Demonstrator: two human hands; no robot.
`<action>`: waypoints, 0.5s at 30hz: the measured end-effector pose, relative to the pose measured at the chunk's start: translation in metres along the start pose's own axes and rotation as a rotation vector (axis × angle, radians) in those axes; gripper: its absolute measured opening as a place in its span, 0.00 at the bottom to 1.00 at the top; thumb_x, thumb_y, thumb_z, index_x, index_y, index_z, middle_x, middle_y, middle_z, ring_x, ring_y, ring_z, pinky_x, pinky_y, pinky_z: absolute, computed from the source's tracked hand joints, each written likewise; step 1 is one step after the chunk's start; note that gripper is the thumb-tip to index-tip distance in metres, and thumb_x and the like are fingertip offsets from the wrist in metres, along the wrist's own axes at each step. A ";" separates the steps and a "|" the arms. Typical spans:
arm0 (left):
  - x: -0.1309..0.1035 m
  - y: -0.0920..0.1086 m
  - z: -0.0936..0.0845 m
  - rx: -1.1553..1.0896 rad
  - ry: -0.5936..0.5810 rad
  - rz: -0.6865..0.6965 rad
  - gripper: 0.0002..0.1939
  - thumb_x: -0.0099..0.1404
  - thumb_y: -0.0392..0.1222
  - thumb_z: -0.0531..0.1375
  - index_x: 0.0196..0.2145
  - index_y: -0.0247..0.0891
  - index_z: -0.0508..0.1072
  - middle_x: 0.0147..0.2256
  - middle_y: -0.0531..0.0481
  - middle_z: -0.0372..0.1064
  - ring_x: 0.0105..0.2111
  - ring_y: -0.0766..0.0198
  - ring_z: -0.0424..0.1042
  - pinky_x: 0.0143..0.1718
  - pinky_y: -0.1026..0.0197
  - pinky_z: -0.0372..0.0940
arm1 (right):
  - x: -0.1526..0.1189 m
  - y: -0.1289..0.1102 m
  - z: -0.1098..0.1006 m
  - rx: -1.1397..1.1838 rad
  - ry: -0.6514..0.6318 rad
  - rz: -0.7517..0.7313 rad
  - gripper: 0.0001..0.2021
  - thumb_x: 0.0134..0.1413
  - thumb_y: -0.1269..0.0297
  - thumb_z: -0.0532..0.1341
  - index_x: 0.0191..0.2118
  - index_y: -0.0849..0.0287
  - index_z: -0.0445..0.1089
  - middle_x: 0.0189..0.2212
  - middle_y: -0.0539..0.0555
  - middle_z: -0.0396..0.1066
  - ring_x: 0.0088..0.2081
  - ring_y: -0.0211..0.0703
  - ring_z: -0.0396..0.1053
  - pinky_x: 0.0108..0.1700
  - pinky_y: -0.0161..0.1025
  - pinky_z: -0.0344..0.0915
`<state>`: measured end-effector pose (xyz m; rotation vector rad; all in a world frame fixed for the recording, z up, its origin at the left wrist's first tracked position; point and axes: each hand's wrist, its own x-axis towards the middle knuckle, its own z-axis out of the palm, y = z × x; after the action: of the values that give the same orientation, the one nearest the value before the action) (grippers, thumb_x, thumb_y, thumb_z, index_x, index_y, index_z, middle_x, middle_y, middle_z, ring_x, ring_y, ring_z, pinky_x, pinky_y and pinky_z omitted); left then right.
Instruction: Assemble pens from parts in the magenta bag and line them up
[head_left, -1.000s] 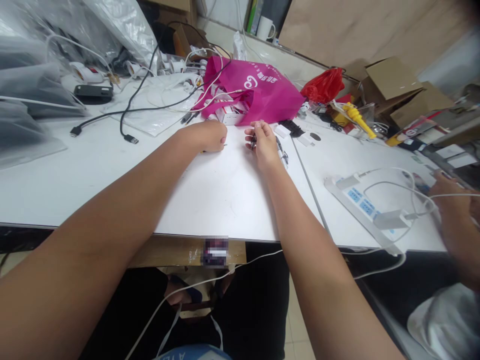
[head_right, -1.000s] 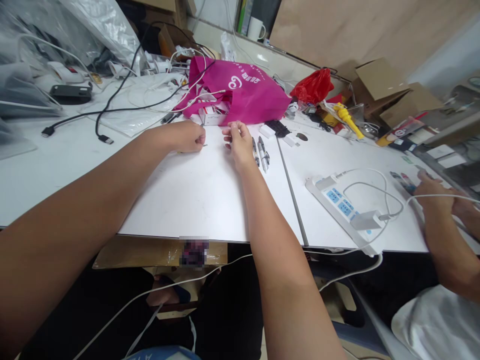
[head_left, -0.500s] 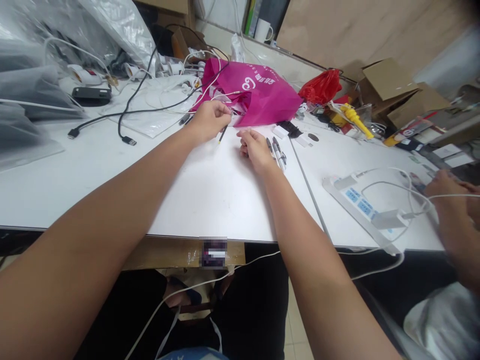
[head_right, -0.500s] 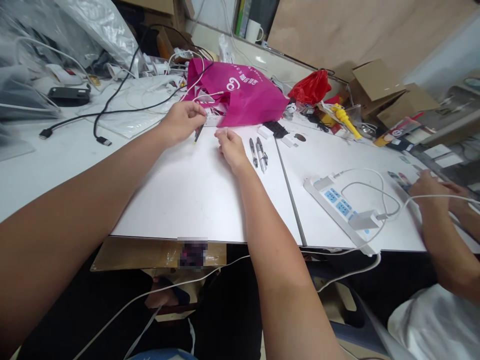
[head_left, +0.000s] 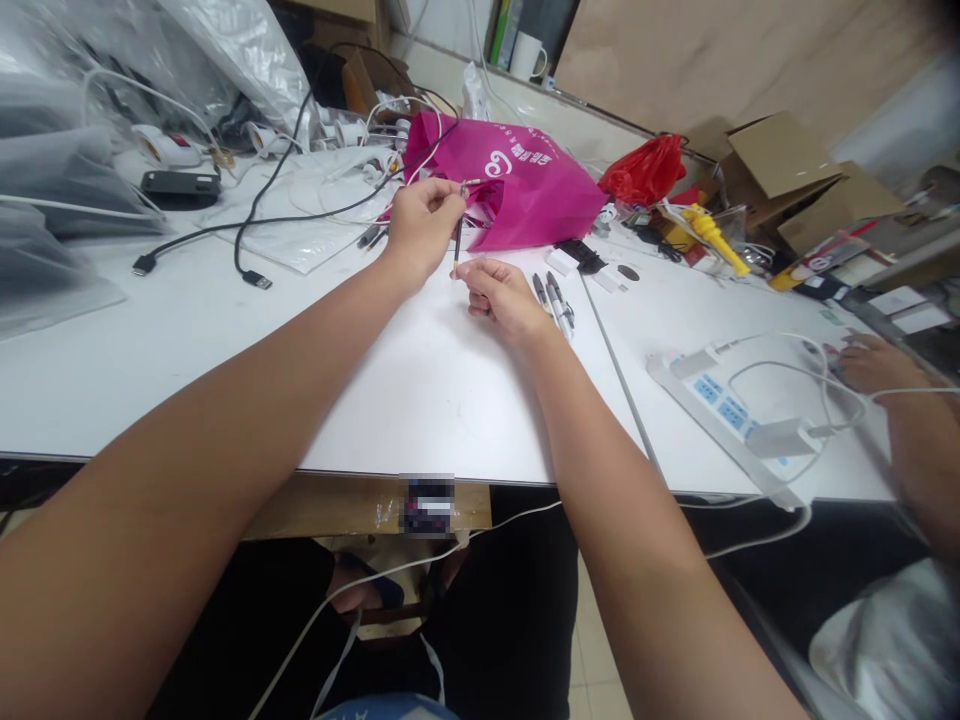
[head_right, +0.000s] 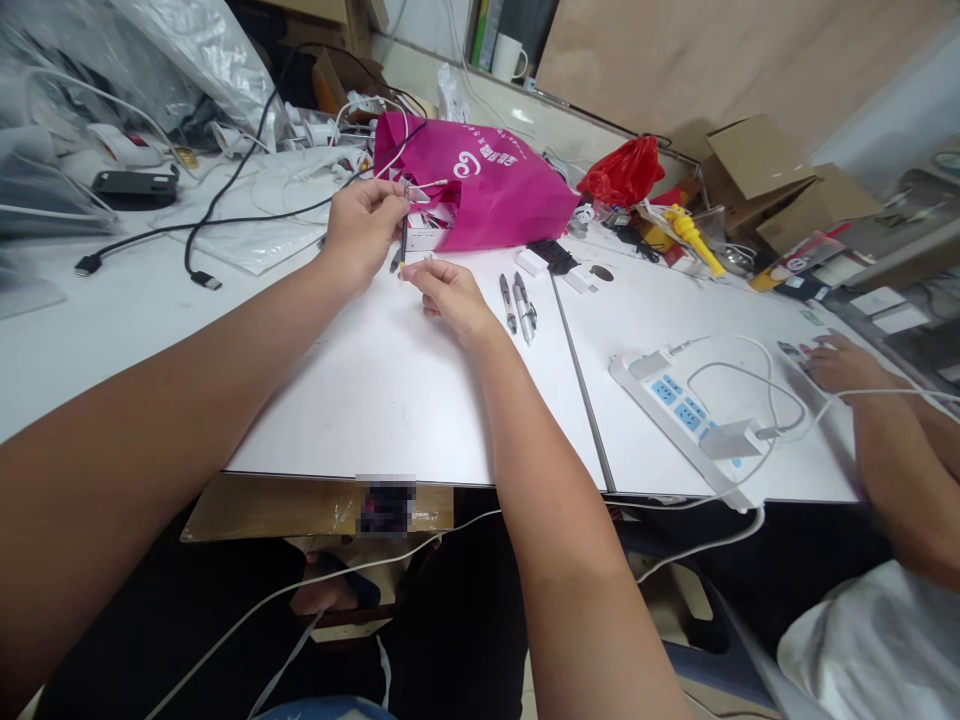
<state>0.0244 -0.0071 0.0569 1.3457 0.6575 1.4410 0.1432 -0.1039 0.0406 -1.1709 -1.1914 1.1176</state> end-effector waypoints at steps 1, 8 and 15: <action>0.000 -0.001 0.000 0.002 -0.004 -0.014 0.03 0.63 0.43 0.67 0.31 0.51 0.77 0.29 0.50 0.73 0.40 0.51 0.69 0.49 0.44 0.68 | 0.000 -0.001 0.001 -0.003 0.005 0.003 0.14 0.67 0.57 0.77 0.37 0.58 0.75 0.26 0.41 0.52 0.25 0.30 0.46 0.28 0.33 0.54; -0.005 -0.001 0.001 0.022 -0.022 -0.017 0.09 0.62 0.49 0.70 0.29 0.53 0.74 0.30 0.49 0.74 0.44 0.45 0.76 0.52 0.40 0.71 | 0.001 -0.001 0.003 -0.030 0.005 -0.022 0.22 0.67 0.44 0.77 0.36 0.56 0.73 0.25 0.40 0.49 0.24 0.31 0.46 0.28 0.33 0.54; -0.010 0.007 0.002 -0.089 -0.048 -0.017 0.09 0.71 0.36 0.67 0.31 0.44 0.78 0.30 0.50 0.72 0.33 0.58 0.69 0.40 0.51 0.69 | 0.004 0.003 -0.002 -0.103 0.050 -0.055 0.22 0.69 0.43 0.76 0.36 0.56 0.75 0.24 0.41 0.49 0.25 0.32 0.46 0.28 0.34 0.55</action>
<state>0.0231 -0.0192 0.0597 1.2985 0.5650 1.4038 0.1455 -0.1001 0.0377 -1.2301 -1.2478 0.9904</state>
